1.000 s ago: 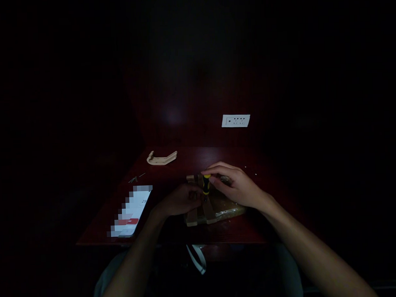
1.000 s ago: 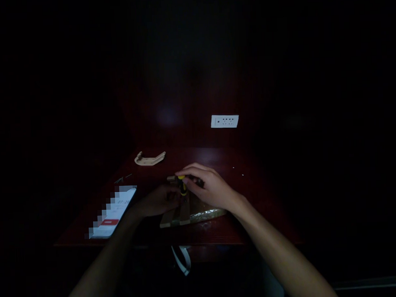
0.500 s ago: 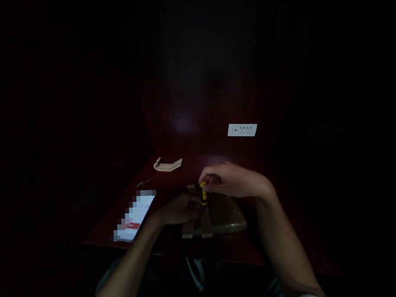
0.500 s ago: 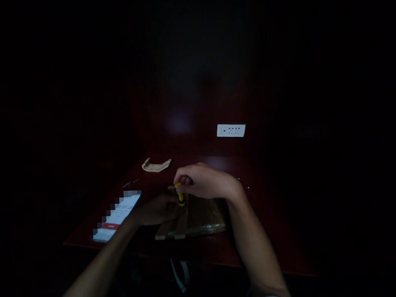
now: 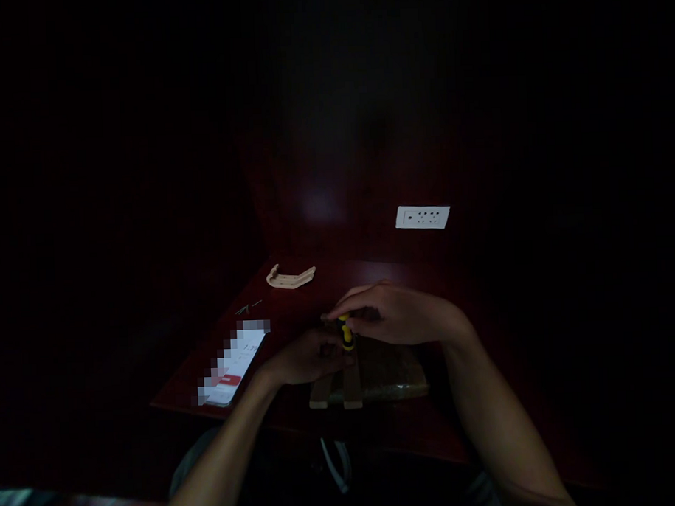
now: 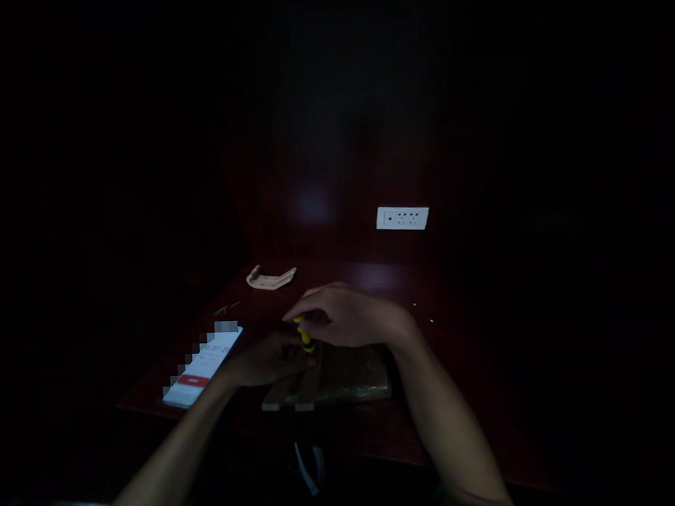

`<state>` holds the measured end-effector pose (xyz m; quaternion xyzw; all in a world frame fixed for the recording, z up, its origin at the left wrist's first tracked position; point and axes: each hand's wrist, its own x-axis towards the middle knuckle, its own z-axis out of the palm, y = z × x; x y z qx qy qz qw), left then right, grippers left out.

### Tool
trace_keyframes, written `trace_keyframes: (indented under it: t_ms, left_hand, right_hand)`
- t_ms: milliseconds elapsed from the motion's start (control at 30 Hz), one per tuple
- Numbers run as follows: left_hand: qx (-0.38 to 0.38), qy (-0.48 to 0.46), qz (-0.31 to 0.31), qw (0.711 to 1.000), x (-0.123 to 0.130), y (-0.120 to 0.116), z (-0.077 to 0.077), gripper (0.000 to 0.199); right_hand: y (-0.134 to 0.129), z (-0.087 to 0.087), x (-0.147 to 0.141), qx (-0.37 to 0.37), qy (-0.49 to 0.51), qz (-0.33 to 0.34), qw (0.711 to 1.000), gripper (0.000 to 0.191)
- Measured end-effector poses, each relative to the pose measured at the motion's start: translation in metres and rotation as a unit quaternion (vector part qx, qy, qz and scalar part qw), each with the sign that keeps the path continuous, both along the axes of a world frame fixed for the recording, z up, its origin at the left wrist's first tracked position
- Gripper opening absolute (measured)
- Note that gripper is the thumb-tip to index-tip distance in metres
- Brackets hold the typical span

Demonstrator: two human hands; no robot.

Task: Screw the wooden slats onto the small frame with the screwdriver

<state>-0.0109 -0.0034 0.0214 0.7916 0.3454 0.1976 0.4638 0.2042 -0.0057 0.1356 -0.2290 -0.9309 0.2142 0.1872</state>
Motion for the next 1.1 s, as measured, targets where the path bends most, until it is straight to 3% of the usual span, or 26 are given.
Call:
trace_keyframes:
  t_ms: [267,500,867,1100]
  left_hand:
    - [0.014,-0.008,-0.008,1.000,-0.001,-0.001,0.007,0.020]
    - [0.027,-0.035,0.000,0.999,-0.008,0.001,0.013,0.023]
    - [0.018,-0.079,0.057,0.995,0.000,-0.005,0.021,0.017]
    - [0.028,-0.077,0.074,0.994,0.001,-0.006,0.024,0.021]
  right_hand:
    - [0.003,0.002,0.004,-0.018,0.001,-0.012,1.000,0.025]
    - [0.004,-0.001,0.001,-0.007,0.006,-0.017,1.000,0.031]
    - [0.002,0.003,0.005,-0.034,0.009,-0.022,0.999,0.021]
    - [0.001,0.003,0.006,-0.006,0.003,-0.011,1.000,0.024]
